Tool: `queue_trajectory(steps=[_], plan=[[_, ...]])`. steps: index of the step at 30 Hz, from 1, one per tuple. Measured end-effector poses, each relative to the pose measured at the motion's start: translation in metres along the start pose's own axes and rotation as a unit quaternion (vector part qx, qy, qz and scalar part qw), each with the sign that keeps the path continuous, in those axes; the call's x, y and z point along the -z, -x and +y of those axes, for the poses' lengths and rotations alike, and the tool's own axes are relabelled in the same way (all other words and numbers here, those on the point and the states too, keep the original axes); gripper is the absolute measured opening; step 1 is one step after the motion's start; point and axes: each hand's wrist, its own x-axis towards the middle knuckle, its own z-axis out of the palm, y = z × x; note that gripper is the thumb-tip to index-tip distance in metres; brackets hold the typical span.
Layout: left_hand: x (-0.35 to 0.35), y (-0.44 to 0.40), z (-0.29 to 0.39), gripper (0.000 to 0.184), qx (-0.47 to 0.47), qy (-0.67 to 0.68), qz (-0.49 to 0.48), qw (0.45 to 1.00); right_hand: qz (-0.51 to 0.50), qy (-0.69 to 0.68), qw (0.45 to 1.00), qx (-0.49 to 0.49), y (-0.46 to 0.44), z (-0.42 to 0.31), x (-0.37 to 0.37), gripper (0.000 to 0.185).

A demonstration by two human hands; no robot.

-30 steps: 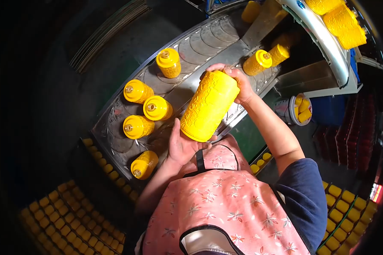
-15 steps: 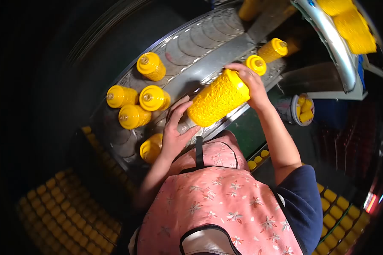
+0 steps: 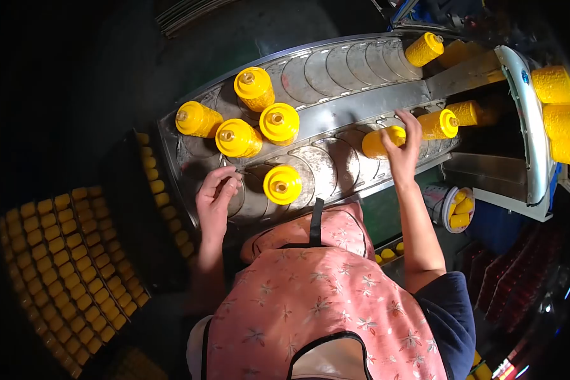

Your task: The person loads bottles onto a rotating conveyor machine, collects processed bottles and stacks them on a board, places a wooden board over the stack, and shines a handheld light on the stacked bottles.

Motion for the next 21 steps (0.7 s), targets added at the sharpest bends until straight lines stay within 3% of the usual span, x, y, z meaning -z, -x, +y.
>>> queue_trajectory(steps=[2, 4, 9, 10, 12, 14, 16, 18, 20, 21], plan=[[-0.003, 0.004, -0.007, 0.019, -0.004, 0.041, 0.013, 0.999, -0.149, -0.183, 0.972, 0.013, -0.015, -0.037, -0.030, 0.054], [-0.004, 0.001, -0.019, 0.021, 0.003, 0.058, -0.003, 0.998, -0.208, -0.182, 0.955, 0.106, -0.014, -0.078, -0.081, 0.048], [-0.002, 0.008, -0.013, 0.020, 0.013, 0.052, -0.059, 0.997, -0.327, -0.166, 0.927, 0.077, -0.011, -0.074, -0.188, 0.039], [-0.003, 0.009, -0.013, 0.020, 0.022, 0.047, -0.058, 0.997, -0.326, -0.166, 0.928, 0.077, -0.024, -0.066, -0.190, 0.039], [-0.003, 0.008, -0.012, 0.019, 0.035, 0.065, -0.045, 0.996, -0.325, -0.243, 0.913, -0.053, -0.047, -0.044, -0.182, 0.032], [0.000, 0.012, -0.018, 0.021, 0.054, 0.079, -0.037, 0.995, -0.288, -0.406, 0.842, -0.209, -0.063, -0.055, -0.138, 0.032], [-0.010, 0.003, -0.024, 0.024, 0.070, 0.098, -0.047, 0.992, -0.264, -0.415, 0.845, -0.210, -0.078, -0.047, -0.111, 0.036], [-0.029, -0.009, -0.028, 0.036, 0.131, 0.224, -0.078, 0.963, -0.250, -0.547, 0.775, -0.196, -0.086, -0.047, -0.086, 0.039], [-0.047, -0.024, -0.043, 0.066, 0.216, 0.331, -0.148, 0.907, -0.250, -0.568, 0.750, -0.230, -0.089, -0.060, -0.065, 0.041], [-0.056, -0.029, -0.037, 0.070, 0.243, 0.388, -0.184, 0.870, -0.273, -0.568, 0.734, -0.251, -0.089, -0.064, -0.059, 0.041]])
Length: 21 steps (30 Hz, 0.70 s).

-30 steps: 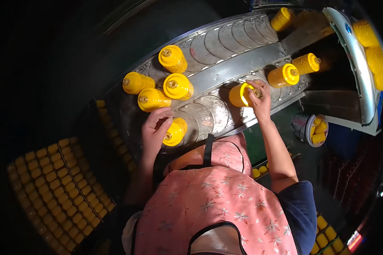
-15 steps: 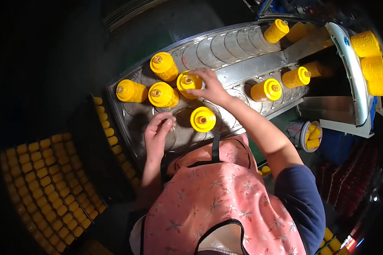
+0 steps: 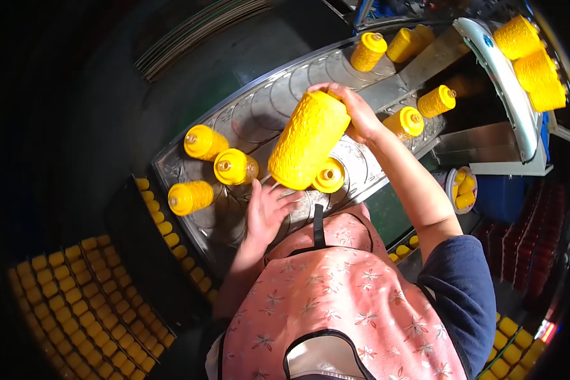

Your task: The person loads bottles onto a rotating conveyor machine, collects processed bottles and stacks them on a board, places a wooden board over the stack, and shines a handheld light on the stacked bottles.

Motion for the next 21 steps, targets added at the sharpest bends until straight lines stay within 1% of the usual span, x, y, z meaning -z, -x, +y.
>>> queue_trajectory(steps=[1, 2, 3, 5, 6, 10, 12, 16, 17, 18, 19, 20, 21], plan=[[-0.014, -0.006, 0.002, 0.074, 0.037, 0.061, -0.040, 0.997, -0.009, -0.009, 0.999, -0.032, 0.005, -0.006, -0.005, 0.041], [-0.032, -0.010, 0.003, 0.078, 0.052, 0.082, -0.008, 0.995, 0.030, 0.020, 0.998, -0.042, 0.012, -0.015, -0.013, 0.042], [-0.032, -0.019, 0.001, 0.078, 0.059, 0.077, -0.008, 0.995, 0.037, 0.015, 0.998, -0.039, 0.014, -0.024, -0.015, 0.042], [-0.026, -0.025, -0.004, 0.075, 0.095, 0.145, -0.099, 0.980, 0.042, 0.055, 0.991, -0.117, 0.019, -0.029, -0.018, 0.046], [-0.038, -0.023, -0.005, 0.075, 0.105, 0.147, -0.052, 0.982, 0.045, 0.086, 0.988, -0.120, 0.017, -0.027, -0.012, 0.048], [-0.044, -0.022, -0.005, 0.077, 0.105, 0.134, -0.038, 0.985, 0.056, 0.067, 0.987, -0.134, 0.014, -0.021, -0.009, 0.048], [-0.042, -0.021, -0.003, 0.075, 0.112, 0.120, -0.013, 0.986, 0.062, 0.026, 0.988, -0.136, 0.015, -0.018, -0.011, 0.047], [-0.031, -0.023, 0.003, 0.075, 0.129, 0.122, -0.041, 0.983, 0.081, 0.025, 0.986, -0.146, 0.021, -0.022, -0.016, 0.044], [-0.029, -0.020, 0.006, 0.074, 0.106, 0.016, -0.013, 0.994, 0.072, -0.001, 0.989, -0.130, 0.019, -0.016, -0.010, 0.041], [-0.025, -0.018, 0.010, 0.073, 0.081, -0.088, 0.013, 0.993, 0.062, -0.025, 0.991, -0.115, 0.018, -0.013, -0.004, 0.039], [-0.015, -0.013, 0.024, 0.067, 0.030, -0.241, 0.068, 0.968, 0.062, -0.021, 0.991, -0.117, 0.017, -0.013, 0.002, 0.039], [-0.010, -0.008, 0.037, 0.053, -0.101, -0.355, 0.158, 0.916, 0.102, 0.040, 0.993, -0.033, 0.016, -0.014, 0.007, 0.037], [0.010, 0.002, 0.055, 0.039, -0.187, -0.444, 0.185, 0.857, 0.129, 0.098, 0.986, 0.046, 0.015, -0.012, 0.009, 0.036]])
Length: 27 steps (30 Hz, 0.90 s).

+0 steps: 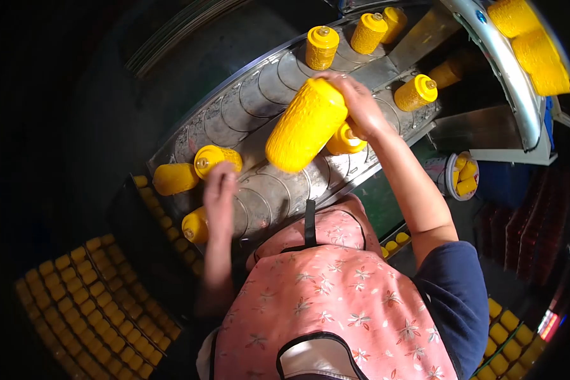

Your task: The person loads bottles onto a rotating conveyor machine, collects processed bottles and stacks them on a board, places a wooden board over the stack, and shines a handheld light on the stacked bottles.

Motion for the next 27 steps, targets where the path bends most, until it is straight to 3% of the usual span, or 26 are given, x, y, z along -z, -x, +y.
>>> queue_trajectory(steps=[1, 2, 4, 5, 7, 8, 10, 14, 15, 16, 18, 19, 21, 22, 23, 24, 26, 27], plan=[[0.027, -0.012, -0.019, 0.031, -0.122, -0.033, 0.061, 0.990, 0.036, 0.077, 0.996, 0.036, 0.002, -0.006, -0.001, 0.034], [0.046, -0.019, -0.017, 0.035, -0.145, -0.106, 0.094, 0.979, 0.055, 0.141, 0.984, 0.090, -0.005, 0.006, 0.008, 0.031], [0.067, -0.029, -0.026, 0.046, -0.099, -0.093, 0.095, 0.986, 0.092, 0.180, 0.972, 0.119, -0.024, 0.036, 0.016, 0.024], [0.079, -0.036, -0.045, 0.053, -0.140, -0.208, 0.089, 0.964, 0.139, 0.321, 0.919, 0.182, -0.035, 0.065, 0.028, 0.022], [0.083, -0.050, -0.069, 0.059, -0.154, -0.285, 0.054, 0.945, 0.170, 0.378, 0.890, 0.188, -0.045, 0.104, 0.044, 0.025], [0.078, -0.051, -0.072, 0.059, -0.152, -0.202, 0.028, 0.967, 0.182, 0.421, 0.866, 0.199, -0.051, 0.122, 0.050, 0.027], [0.070, -0.056, -0.078, 0.055, -0.130, -0.166, 0.035, 0.977, 0.177, 0.404, 0.877, 0.190, -0.046, 0.128, 0.055, 0.030], [0.071, -0.068, -0.064, 0.040, -0.181, -0.282, 0.045, 0.941, 0.158, 0.407, 0.886, 0.158, -0.032, 0.119, 0.050, 0.034], [0.075, -0.071, -0.065, 0.037, -0.149, -0.178, 0.035, 0.972, 0.141, 0.403, 0.899, 0.100, -0.027, 0.113, 0.050, 0.041], [0.078, -0.072, -0.061, 0.034, -0.118, -0.070, 0.023, 0.990, 0.137, 0.406, 0.897, 0.103, -0.021, 0.106, 0.049, 0.041], [0.086, -0.064, -0.046, 0.032, -0.106, -0.007, 0.005, 0.994, 0.161, 0.453, 0.855, 0.193, -0.003, 0.090, 0.046, 0.049], [0.083, -0.054, -0.025, 0.035, -0.089, 0.021, -0.007, 0.996, 0.153, 0.457, 0.846, 0.226, 0.011, 0.072, 0.036, 0.054], [0.073, -0.046, 0.005, 0.038, -0.072, 0.053, -0.020, 0.996, 0.057, 0.207, 0.958, 0.191, 0.034, 0.060, 0.013, 0.055], [0.067, -0.046, 0.012, 0.043, -0.075, 0.065, -0.022, 0.995, -0.022, 0.177, 0.974, 0.137, 0.047, 0.059, -0.001, 0.064], [0.060, -0.047, 0.020, 0.048, -0.079, 0.078, -0.024, 0.994, -0.142, 0.317, 0.912, 0.219, 0.060, 0.040, -0.024, 0.076], [0.054, -0.046, 0.027, 0.048, -0.078, 0.082, -0.026, 0.993, -0.183, 0.230, 0.951, 0.096, 0.073, 0.058, -0.038, 0.089], [0.042, -0.043, 0.041, 0.058, 0.030, 0.081, -0.039, 0.995, -0.222, 0.118, 0.965, 0.067, 0.094, 0.074, -0.077, 0.087], [0.039, -0.045, 0.046, 0.059, 0.092, 0.016, -0.004, 0.996, -0.220, 0.120, 0.966, 0.064, 0.098, 0.078, -0.086, 0.087]])
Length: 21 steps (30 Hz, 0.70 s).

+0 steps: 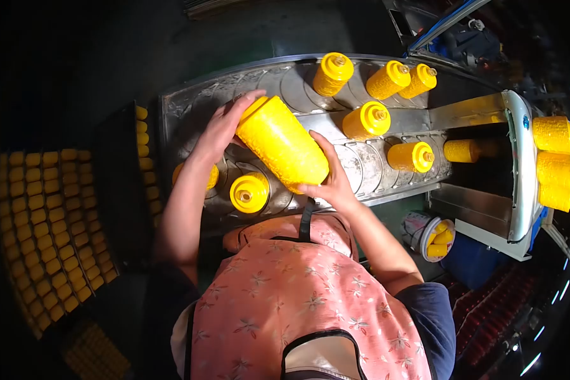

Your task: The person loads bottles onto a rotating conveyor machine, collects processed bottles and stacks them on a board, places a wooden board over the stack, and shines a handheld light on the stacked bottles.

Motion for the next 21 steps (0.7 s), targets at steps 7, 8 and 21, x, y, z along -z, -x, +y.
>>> queue_trajectory(steps=[7, 8, 21], plan=[[-0.020, -0.016, 0.012, 0.048, -0.020, -0.035, -0.125, 0.991, -0.002, -0.603, 0.740, -0.298, 0.020, 0.006, -0.001, 0.084], [-0.028, -0.016, 0.010, 0.047, 0.013, 0.079, -0.169, 0.982, -0.033, -0.667, 0.693, -0.272, 0.023, 0.010, 0.000, 0.084], [-0.071, -0.033, 0.027, 0.059, -0.002, 0.034, -0.195, 0.980, -0.012, -0.683, 0.680, -0.267, 0.023, 0.000, 0.030, 0.081]])
